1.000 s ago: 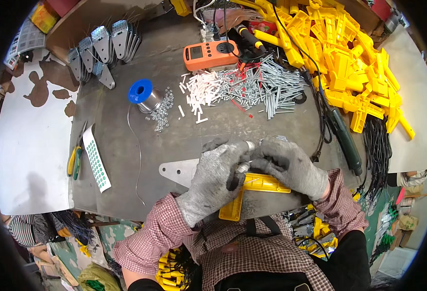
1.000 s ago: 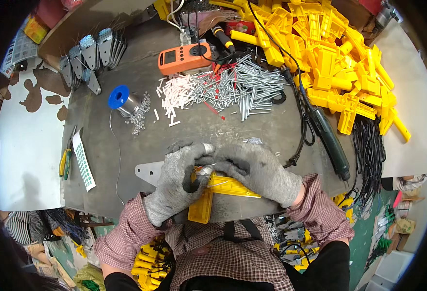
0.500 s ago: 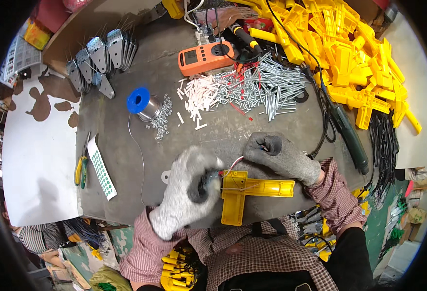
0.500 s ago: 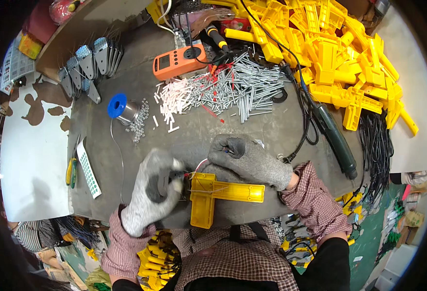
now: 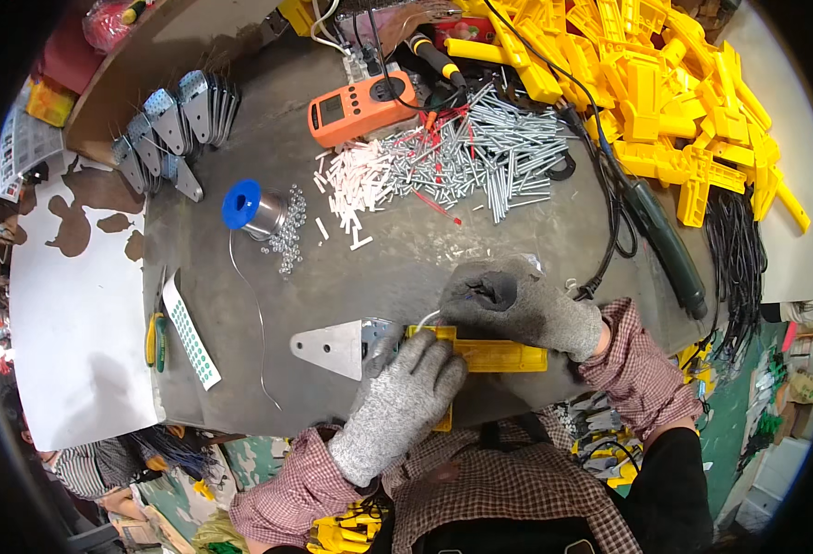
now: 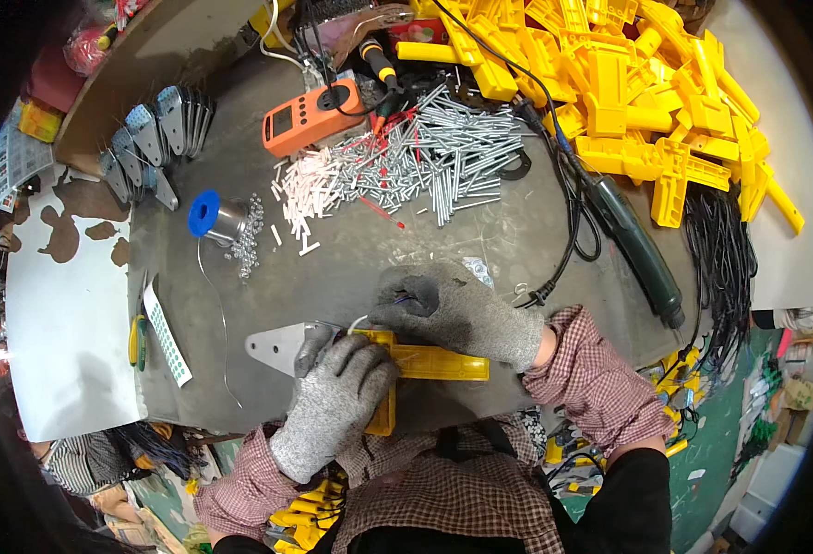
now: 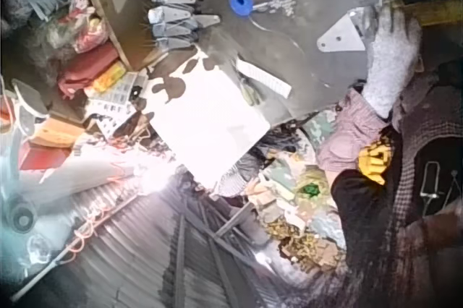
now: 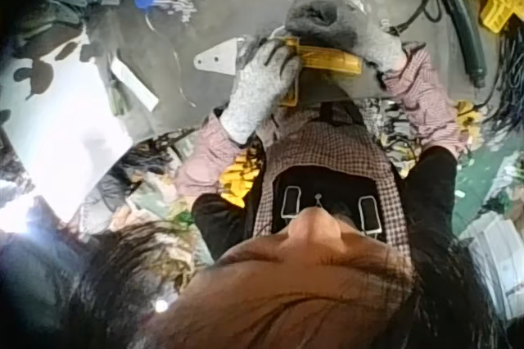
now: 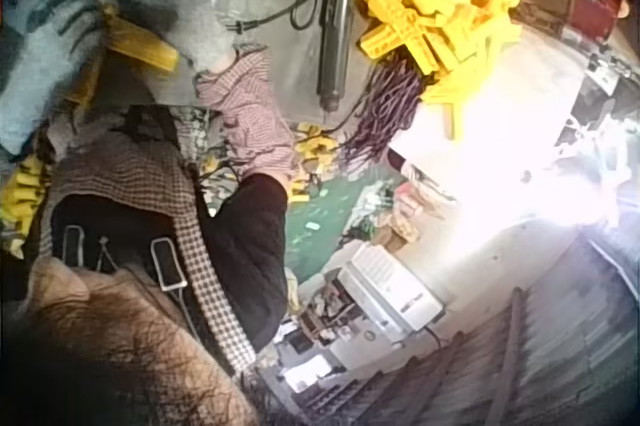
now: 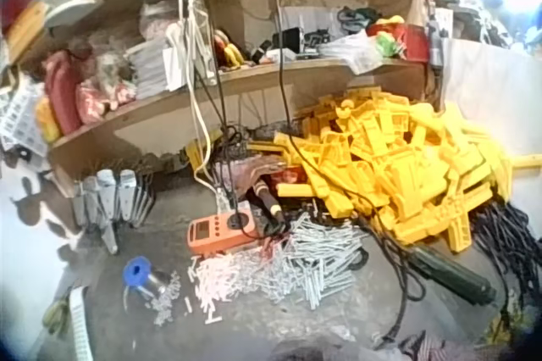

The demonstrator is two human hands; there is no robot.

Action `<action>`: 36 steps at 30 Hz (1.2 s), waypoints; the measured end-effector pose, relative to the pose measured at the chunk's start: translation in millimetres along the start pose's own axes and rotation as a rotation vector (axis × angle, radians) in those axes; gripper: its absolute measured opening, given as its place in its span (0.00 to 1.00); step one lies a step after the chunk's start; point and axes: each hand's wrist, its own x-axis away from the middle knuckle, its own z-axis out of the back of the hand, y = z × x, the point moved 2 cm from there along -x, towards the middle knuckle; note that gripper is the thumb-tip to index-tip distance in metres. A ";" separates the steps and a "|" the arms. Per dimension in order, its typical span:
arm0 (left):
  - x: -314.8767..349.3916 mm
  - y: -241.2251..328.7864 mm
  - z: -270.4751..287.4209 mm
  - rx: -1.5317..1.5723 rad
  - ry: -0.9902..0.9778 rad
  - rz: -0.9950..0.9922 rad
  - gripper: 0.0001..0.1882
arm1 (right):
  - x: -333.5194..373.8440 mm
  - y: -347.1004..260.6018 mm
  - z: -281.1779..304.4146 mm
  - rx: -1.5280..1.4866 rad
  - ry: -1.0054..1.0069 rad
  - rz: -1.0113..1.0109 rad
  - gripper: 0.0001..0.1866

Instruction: The person assembles plastic housings and metal brackets by soldering wires with a soldering iron, inserting wires into the housings, and securing components with screws using an electric screwdriver.

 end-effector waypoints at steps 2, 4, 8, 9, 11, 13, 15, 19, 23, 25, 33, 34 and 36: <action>-2.6 3.3 1.3 -0.022 0.014 0.030 0.17 | 4.3 9.0 0.5 0.025 0.030 0.026 0.13; -1.8 3.1 1.8 0.000 0.042 0.099 0.17 | 9.4 4.3 2.7 0.049 0.033 0.059 0.14; 2.6 -5.4 1.4 0.176 0.117 0.161 0.16 | 33.0 -42.4 19.7 0.168 0.120 -0.009 0.16; 1.9 -7.0 4.1 0.182 0.127 0.172 0.16 | 41.1 -45.3 22.2 0.056 0.099 -0.166 0.16; 2.3 -11.4 10.6 0.497 0.234 0.231 0.14 | 41.9 -45.6 19.2 0.187 0.017 -0.022 0.16; 1.7 -13.8 12.4 0.580 0.250 0.328 0.13 | 37.5 -52.1 1.6 0.357 -0.047 -0.001 0.17; 2.8 -19.8 2.3 0.606 0.266 0.358 0.16 | 32.5 -31.4 -15.4 0.593 0.020 0.208 0.18; 6.1 -20.3 -1.9 1.282 0.215 0.616 0.11 | 22.7 -17.6 6.2 0.186 0.212 0.016 0.12; 10.0 -26.1 -12.5 1.242 0.299 0.529 0.08 | 21.9 -20.4 -9.8 -0.401 0.116 -0.086 0.11; 11.5 -28.9 -16.8 1.267 0.317 0.522 0.07 | 16.6 -23.7 -11.2 -0.217 0.058 -0.260 0.13; 4.8 -31.5 -7.5 1.002 0.361 0.336 0.20 | 11.4 -18.4 -20.2 -0.184 0.049 -0.114 0.09; 5.8 -30.6 -10.5 1.000 0.364 0.338 0.20 | 12.5 -16.1 -21.1 -0.316 0.069 -0.191 0.08; 6.2 -29.6 -19.1 1.134 0.381 0.398 0.18 | 12.5 -17.1 -21.6 -0.307 0.083 -0.174 0.07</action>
